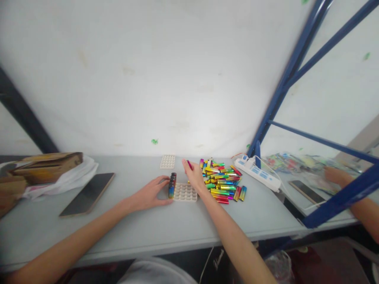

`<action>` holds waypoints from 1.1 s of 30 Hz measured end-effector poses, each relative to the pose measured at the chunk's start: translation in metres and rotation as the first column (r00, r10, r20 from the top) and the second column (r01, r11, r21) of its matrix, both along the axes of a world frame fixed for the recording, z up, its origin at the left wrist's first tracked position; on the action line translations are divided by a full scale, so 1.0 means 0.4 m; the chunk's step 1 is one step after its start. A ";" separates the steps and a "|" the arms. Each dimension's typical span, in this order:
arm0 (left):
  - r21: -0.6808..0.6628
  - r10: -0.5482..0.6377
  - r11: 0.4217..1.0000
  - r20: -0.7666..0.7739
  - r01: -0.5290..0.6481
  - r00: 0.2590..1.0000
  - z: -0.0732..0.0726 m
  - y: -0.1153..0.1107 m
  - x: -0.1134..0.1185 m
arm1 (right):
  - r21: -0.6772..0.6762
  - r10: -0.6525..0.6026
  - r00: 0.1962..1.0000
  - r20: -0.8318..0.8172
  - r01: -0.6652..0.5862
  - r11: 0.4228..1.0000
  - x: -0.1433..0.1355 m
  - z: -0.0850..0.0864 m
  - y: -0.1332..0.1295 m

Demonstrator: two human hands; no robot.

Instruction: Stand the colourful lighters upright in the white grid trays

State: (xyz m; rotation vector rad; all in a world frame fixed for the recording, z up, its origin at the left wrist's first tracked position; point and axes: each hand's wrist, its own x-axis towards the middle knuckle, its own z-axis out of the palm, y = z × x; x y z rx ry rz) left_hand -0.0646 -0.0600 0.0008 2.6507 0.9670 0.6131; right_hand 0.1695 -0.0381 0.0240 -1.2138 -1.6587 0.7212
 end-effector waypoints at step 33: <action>-0.046 -0.047 0.998 0.048 0.049 0.998 0.019 0.007 -0.034 | 0.144 -0.085 0.988 0.126 0.067 0.987 -0.027 -0.013 -0.008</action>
